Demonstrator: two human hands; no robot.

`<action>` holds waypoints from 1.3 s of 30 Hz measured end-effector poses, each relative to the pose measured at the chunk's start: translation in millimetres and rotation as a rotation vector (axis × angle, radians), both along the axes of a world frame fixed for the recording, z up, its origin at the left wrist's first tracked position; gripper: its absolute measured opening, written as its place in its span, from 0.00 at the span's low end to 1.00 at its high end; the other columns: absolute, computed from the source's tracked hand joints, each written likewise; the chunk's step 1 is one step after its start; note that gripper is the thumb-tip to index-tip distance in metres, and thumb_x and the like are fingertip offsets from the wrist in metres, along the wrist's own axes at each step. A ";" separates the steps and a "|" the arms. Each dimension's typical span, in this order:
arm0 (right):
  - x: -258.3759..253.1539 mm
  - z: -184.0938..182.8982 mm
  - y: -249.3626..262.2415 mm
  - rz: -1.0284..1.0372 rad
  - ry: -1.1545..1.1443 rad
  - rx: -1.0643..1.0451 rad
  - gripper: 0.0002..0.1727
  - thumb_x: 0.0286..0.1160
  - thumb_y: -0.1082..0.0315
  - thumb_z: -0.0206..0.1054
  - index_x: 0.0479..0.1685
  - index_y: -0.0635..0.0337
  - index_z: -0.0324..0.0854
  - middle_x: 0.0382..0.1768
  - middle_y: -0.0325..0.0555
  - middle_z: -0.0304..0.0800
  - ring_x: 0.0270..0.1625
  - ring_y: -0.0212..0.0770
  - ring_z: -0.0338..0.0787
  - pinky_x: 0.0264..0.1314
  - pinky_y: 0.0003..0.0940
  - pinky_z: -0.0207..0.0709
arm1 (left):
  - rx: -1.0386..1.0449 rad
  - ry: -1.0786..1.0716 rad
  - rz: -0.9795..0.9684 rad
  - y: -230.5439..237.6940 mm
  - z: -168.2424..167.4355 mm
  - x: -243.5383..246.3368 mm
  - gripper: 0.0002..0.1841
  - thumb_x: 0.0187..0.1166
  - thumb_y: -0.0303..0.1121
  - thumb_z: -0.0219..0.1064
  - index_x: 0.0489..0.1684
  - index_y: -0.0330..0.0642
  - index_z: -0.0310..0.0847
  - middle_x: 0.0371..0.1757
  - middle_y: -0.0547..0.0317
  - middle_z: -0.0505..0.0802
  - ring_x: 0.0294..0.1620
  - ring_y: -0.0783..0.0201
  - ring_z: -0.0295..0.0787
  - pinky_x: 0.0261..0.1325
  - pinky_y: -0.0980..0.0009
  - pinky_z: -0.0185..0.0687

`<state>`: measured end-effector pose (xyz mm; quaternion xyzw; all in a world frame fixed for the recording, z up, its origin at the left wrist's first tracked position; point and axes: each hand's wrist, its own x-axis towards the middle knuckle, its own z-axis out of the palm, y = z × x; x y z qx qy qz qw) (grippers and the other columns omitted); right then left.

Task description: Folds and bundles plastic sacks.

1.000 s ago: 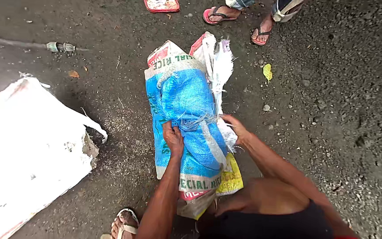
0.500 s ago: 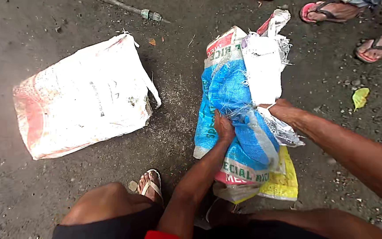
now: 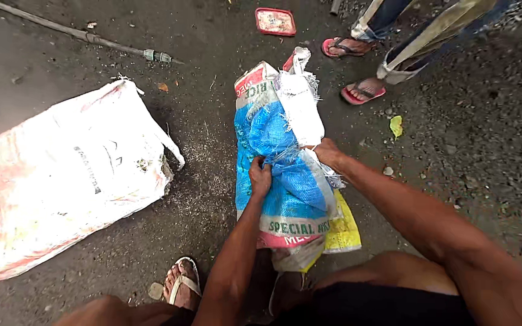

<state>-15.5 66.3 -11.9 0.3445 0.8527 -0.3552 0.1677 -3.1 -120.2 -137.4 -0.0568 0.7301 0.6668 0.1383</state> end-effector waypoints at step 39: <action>3.0 73.7 -87.9 0.491 0.422 -0.130 0.22 0.47 0.65 0.82 0.45 0.60 0.84 0.35 0.38 0.89 0.40 0.25 0.88 0.47 0.31 0.84 | -0.599 -0.349 -0.261 -370.8 134.8 -198.9 0.18 0.84 0.23 0.56 0.71 0.31 0.72 0.61 0.35 0.85 0.56 0.48 0.86 0.60 0.48 0.84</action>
